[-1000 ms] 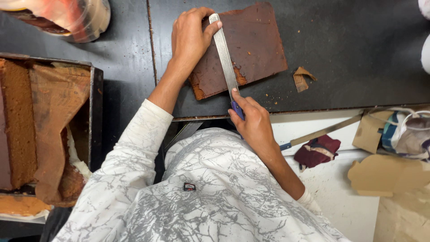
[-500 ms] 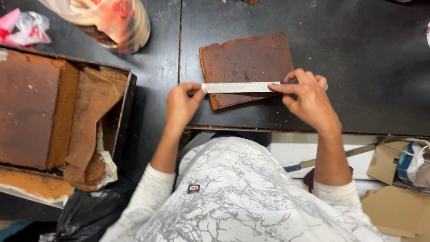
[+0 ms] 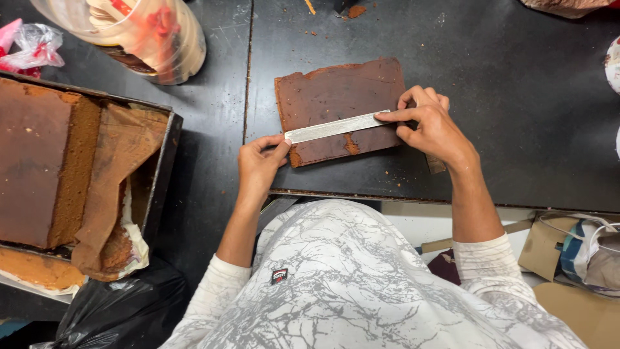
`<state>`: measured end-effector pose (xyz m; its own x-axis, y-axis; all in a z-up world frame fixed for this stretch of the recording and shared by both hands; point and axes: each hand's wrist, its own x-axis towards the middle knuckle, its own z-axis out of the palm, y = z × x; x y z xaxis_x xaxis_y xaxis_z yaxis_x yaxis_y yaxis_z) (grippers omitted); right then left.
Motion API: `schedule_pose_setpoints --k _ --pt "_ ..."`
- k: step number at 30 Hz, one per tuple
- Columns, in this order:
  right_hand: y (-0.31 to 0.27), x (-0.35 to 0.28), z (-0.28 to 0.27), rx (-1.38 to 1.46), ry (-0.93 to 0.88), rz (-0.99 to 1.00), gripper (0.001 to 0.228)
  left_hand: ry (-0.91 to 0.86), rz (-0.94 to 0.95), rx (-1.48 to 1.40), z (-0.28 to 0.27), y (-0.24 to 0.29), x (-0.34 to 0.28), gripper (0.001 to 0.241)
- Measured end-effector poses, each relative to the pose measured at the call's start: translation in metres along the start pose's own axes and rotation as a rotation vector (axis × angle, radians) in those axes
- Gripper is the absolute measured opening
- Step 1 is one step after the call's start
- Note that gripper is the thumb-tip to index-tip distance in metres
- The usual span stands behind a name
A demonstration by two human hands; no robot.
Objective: The person cuts a rectangular chocolate cake into smaller pieces using a long serrated knife. They briefly handle a plastic bag and a digital scale, then continue trimming and slicing the cake into uniform portions on a black countertop.
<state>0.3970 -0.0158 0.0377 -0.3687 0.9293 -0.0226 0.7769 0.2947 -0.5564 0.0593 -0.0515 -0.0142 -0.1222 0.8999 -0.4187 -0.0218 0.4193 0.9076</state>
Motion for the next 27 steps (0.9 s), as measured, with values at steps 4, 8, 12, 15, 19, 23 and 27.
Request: schedule_pose_setpoints --k 4,8,12,15,19,23,27 --pt "0.004 0.001 0.003 0.024 0.023 0.017 0.046 0.028 0.047 0.175 0.003 0.011 0.0 0.035" --pt "0.009 0.001 0.007 0.038 0.049 -0.003 0.045 0.131 0.564 0.698 0.023 0.032 0.002 0.069" --pt "0.012 0.001 0.011 0.053 0.08 -0.005 0.044 -0.042 0.738 0.725 0.078 0.047 0.028 0.09" --pt "0.014 0.0 0.012 0.066 0.098 -0.007 0.045 -0.137 0.661 0.807 0.12 0.047 0.047 0.103" --pt "0.015 -0.002 0.013 0.077 0.139 -0.046 0.045 -0.126 0.609 0.861 0.139 0.038 0.052 0.108" --pt "0.02 -0.005 0.016 0.092 0.156 -0.041 0.046 -0.095 0.64 0.889 0.141 0.032 0.054 0.109" --pt "0.023 -0.004 0.015 0.117 0.191 -0.061 0.043 -0.097 0.595 0.921 0.143 0.029 0.056 0.109"
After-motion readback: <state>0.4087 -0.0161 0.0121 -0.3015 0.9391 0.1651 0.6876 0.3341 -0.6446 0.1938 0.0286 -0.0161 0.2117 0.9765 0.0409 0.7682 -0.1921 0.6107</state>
